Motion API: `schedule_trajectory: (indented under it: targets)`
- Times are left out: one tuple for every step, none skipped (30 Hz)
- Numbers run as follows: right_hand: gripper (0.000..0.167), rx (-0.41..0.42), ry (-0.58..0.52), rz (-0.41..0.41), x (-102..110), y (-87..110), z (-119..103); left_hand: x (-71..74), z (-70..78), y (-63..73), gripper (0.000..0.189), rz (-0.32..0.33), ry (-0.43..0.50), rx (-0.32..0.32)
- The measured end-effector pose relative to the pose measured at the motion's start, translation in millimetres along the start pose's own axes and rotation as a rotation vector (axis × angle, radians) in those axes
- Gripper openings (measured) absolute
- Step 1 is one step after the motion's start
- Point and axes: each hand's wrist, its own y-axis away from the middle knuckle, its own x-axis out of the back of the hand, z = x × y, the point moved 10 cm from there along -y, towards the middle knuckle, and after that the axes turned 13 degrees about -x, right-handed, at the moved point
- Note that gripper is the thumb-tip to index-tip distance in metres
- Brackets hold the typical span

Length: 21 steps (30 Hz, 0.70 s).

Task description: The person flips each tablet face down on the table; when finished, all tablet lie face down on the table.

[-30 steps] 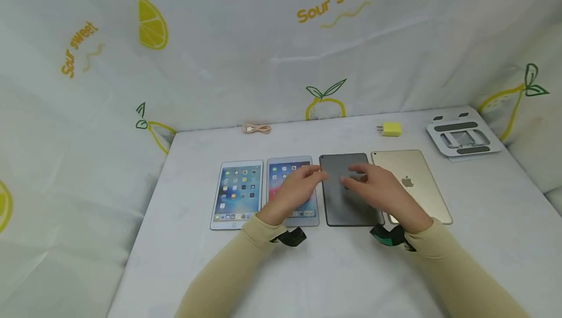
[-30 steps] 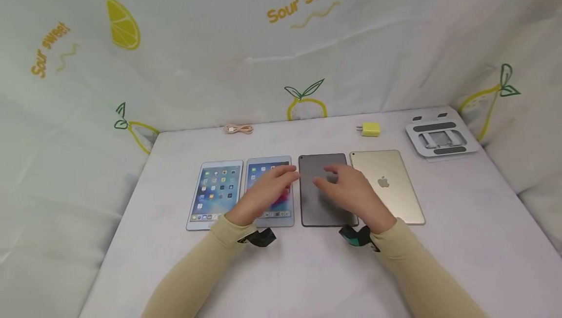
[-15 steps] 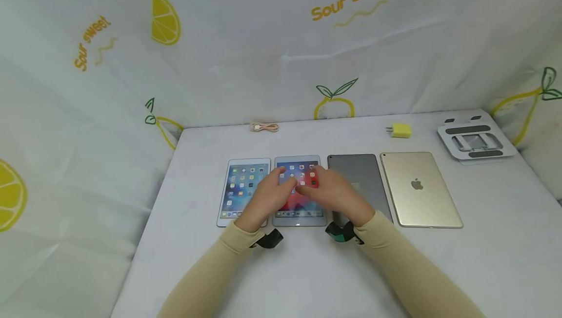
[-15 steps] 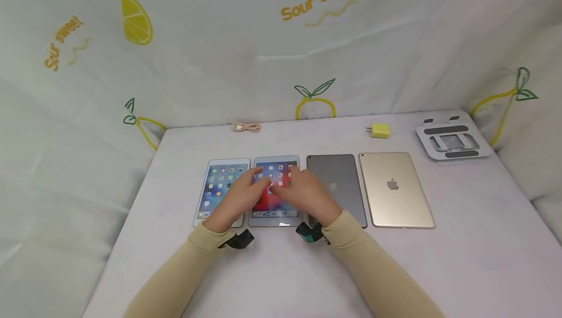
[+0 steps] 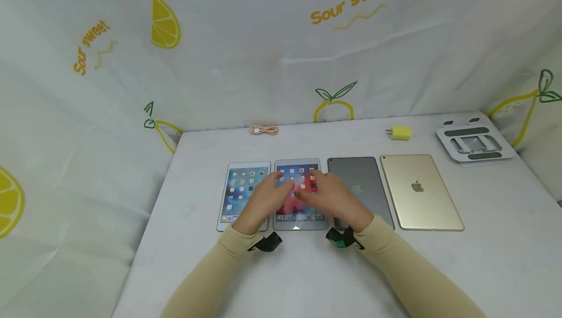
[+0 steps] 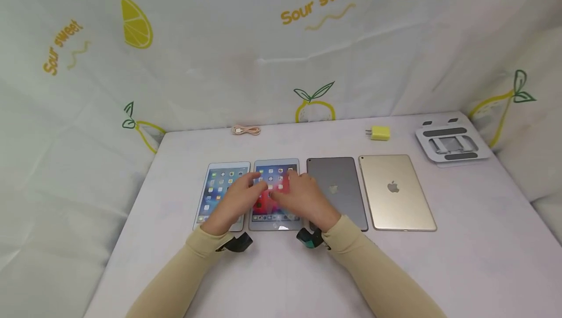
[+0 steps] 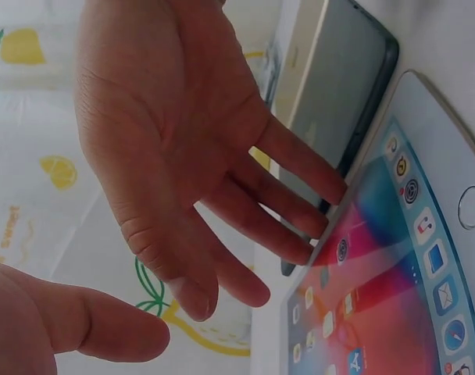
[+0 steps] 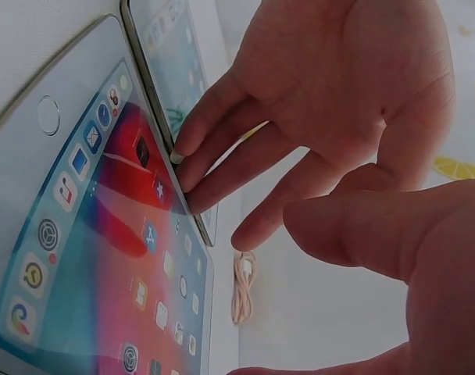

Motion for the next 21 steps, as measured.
schedule_trajectory:
  targets:
    - [0.079, 0.002, -0.004, -0.003, 0, 0.1, 0, -0.1, -0.3, 0.0, 0.067, 0.001, 0.004, -0.001]
    - [0.079, 0.003, -0.007, -0.008, 0, 0.0, 0, -0.1, -0.4, -0.2, 0.067, 0.002, 0.006, -0.005]
    - [0.079, 0.005, -0.007, -0.012, 0, 0.1, -1, 0.0, -0.9, -0.7, 0.066, 0.006, 0.013, -0.006]
    - [0.079, 0.009, -0.006, -0.014, 1, -0.1, -1, 0.2, -1.2, -0.9, 0.066, 0.007, 0.025, -0.007]
    - [0.079, 0.010, -0.009, -0.018, 1, -0.3, -1, 0.3, -1.3, -1.4, 0.065, 0.008, 0.042, -0.010]
    - [0.079, 0.012, -0.013, -0.022, 1, -0.5, -1, 0.8, -1.7, -2.0, 0.064, 0.011, 0.056, -0.012]
    - [0.079, 0.015, -0.013, -0.024, 1, -0.8, -1, 1.7, -2.2, -2.5, 0.063, 0.013, 0.068, -0.015]
    - [0.079, 0.018, -0.015, -0.026, 1, -1.3, -2, 2.5, -2.8, -3.1, 0.062, 0.014, 0.083, -0.017]
    - [0.079, 0.023, -0.014, -0.027, 1, -1.6, -2, 3.3, -3.5, -3.2, 0.062, 0.016, 0.101, -0.014]
    - [0.079, 0.024, -0.017, -0.028, 1, -2.0, -2, 4.3, -3.2, -3.4, 0.062, 0.016, 0.115, -0.018]
    - [0.078, 0.024, -0.021, -0.031, 1, -2.3, -2, 5.2, -3.3, -3.6, 0.062, 0.017, 0.123, -0.019]
    - [0.078, 0.026, -0.020, -0.031, 1, -2.5, -3, 6.2, -3.2, -3.5, 0.063, 0.017, 0.126, -0.017]
    - [0.078, 0.028, -0.019, -0.031, 1, -2.7, -3, 7.1, -2.7, -3.3, 0.063, 0.017, 0.130, -0.016]
    - [0.078, 0.026, -0.019, -0.031, 1, -2.9, -3, 8.2, -2.1, -3.1, 0.064, 0.019, 0.137, -0.013]
    - [0.078, 0.019, -0.018, -0.033, 1, -3.1, -2, 9.4, -1.3, -2.6, 0.065, 0.021, 0.144, -0.012]
    - [0.078, 0.013, -0.018, -0.035, 1, -3.2, -2, 10.5, -0.6, -2.3, 0.065, 0.022, 0.150, -0.011]
    - [0.078, 0.006, -0.017, -0.039, 1, -3.2, -1, 11.8, -0.1, -1.6, 0.064, 0.025, 0.157, -0.006]
    - [0.078, -0.003, -0.015, -0.042, 0, -3.2, 0, 13.2, 0.4, -1.5, 0.064, 0.028, 0.165, -0.009]
    - [0.079, -0.011, -0.013, -0.045, 0, -3.1, 0, 14.8, 0.8, -1.1, 0.063, 0.033, 0.178, -0.010]
    - [0.080, -0.019, -0.011, -0.048, -1, -2.9, 1, 16.3, 1.1, -0.9, 0.062, 0.036, 0.192, -0.012]
    - [0.080, -0.026, -0.010, -0.052, -2, -2.7, 1, 17.8, 1.6, -0.6, 0.061, 0.038, 0.206, -0.017]
